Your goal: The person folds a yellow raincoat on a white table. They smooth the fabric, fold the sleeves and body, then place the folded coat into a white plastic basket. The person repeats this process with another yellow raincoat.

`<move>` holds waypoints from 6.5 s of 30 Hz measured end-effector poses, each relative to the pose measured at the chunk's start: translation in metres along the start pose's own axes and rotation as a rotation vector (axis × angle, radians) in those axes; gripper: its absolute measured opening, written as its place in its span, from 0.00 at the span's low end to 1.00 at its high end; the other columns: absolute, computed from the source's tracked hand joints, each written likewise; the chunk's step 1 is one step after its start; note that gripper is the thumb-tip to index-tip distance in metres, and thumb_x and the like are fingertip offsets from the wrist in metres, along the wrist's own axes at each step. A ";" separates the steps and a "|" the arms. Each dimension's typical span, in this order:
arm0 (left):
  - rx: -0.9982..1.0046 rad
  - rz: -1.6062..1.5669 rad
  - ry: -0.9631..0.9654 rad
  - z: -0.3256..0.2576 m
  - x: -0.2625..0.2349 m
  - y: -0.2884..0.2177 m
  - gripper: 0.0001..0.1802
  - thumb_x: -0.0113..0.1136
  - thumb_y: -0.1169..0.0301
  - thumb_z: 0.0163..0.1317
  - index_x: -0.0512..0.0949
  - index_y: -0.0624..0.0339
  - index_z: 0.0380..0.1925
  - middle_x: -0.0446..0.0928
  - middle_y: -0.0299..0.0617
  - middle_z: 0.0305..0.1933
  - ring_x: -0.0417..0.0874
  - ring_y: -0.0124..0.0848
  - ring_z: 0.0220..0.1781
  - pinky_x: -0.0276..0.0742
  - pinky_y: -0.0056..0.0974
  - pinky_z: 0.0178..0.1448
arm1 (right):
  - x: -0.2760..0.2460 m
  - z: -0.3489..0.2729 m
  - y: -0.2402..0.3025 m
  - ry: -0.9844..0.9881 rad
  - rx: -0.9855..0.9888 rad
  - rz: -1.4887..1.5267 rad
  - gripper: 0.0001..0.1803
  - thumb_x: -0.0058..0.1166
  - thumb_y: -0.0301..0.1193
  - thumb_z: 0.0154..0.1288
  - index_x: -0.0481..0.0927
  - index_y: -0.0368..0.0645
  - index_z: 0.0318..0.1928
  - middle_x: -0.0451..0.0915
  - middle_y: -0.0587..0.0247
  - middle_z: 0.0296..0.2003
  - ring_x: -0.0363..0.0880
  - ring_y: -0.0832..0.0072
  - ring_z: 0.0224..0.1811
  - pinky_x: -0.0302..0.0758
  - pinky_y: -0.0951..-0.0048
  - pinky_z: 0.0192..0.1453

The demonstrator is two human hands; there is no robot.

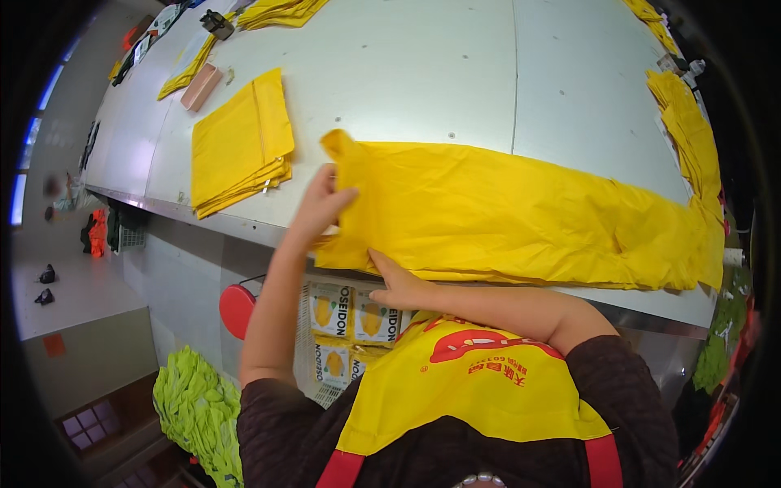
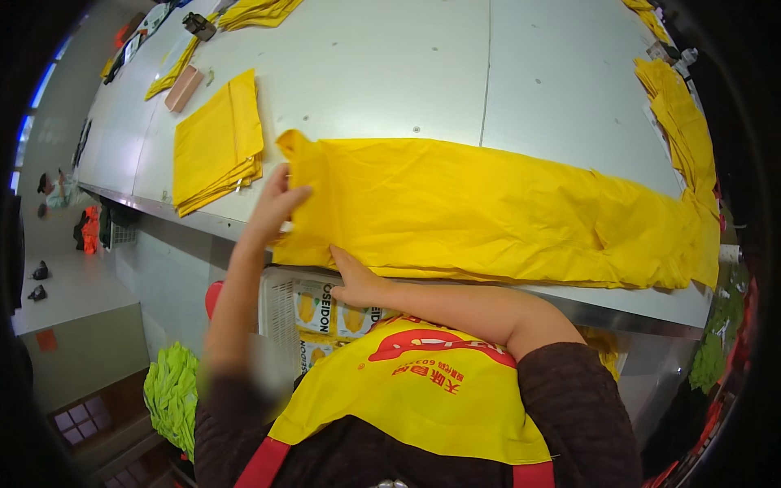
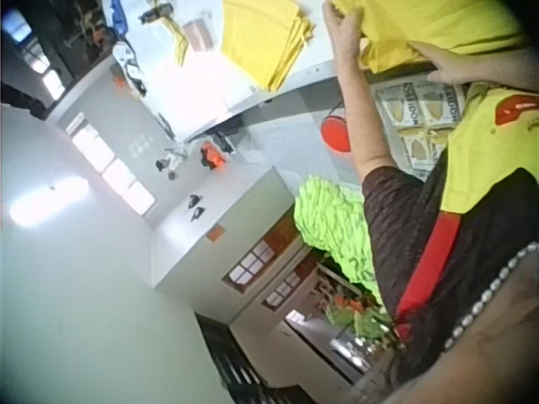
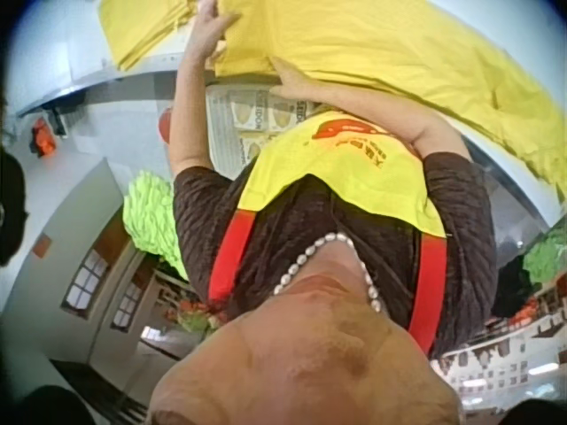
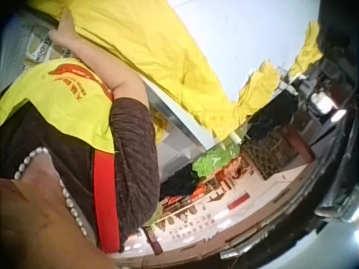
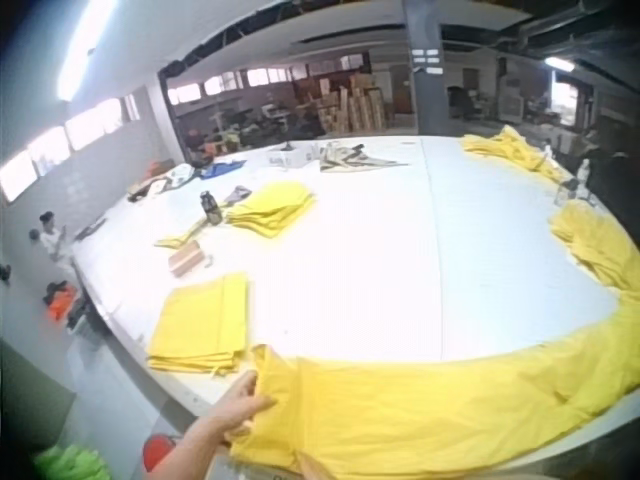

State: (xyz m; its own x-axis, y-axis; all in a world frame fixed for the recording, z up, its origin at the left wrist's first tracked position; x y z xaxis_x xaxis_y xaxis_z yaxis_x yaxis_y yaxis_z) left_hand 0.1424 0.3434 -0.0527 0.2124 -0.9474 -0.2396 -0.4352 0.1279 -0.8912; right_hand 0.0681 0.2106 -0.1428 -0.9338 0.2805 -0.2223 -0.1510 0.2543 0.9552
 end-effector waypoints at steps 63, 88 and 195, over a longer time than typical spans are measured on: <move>0.441 0.990 -0.403 0.034 0.244 0.041 0.34 0.55 0.55 0.59 0.59 0.56 0.62 0.58 0.47 0.66 0.56 0.41 0.68 0.48 0.43 0.70 | -0.439 -0.400 -0.191 -0.876 0.342 0.514 0.21 0.39 0.21 0.58 0.67 0.35 0.54 0.73 0.58 0.48 0.72 0.72 0.50 0.70 0.70 0.56; 0.360 1.026 -0.382 0.040 0.240 0.047 0.34 0.53 0.53 0.59 0.58 0.55 0.63 0.57 0.47 0.66 0.55 0.42 0.68 0.47 0.44 0.70 | -0.397 -0.380 -0.129 -1.229 0.006 0.261 0.16 0.43 0.28 0.66 0.67 0.36 0.53 0.75 0.55 0.34 0.76 0.69 0.36 0.72 0.71 0.43; 0.683 0.766 0.407 -0.008 0.512 -0.039 0.27 0.53 0.52 0.58 0.71 0.58 0.52 0.72 0.53 0.53 0.70 0.48 0.56 0.62 0.44 0.61 | -0.556 -0.411 -0.158 -1.004 0.692 -0.685 0.17 0.49 0.38 0.61 0.70 0.34 0.37 0.76 0.43 0.34 0.75 0.51 0.38 0.70 0.60 0.41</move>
State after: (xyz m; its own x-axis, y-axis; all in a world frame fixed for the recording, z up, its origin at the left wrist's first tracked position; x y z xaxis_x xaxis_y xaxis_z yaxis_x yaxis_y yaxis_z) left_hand 0.2610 -0.1493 -0.1378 -0.2655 -0.5577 -0.7865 0.2732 0.7388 -0.6161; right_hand 0.4783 -0.3659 -0.0900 -0.0679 0.3762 -0.9241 -0.0129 0.9258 0.3778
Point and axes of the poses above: each hand's wrist, its own z-axis towards the middle knuckle, its own x-axis out of the palm, y = z × x, the point moved 10 cm from there along z, towards the middle knuckle
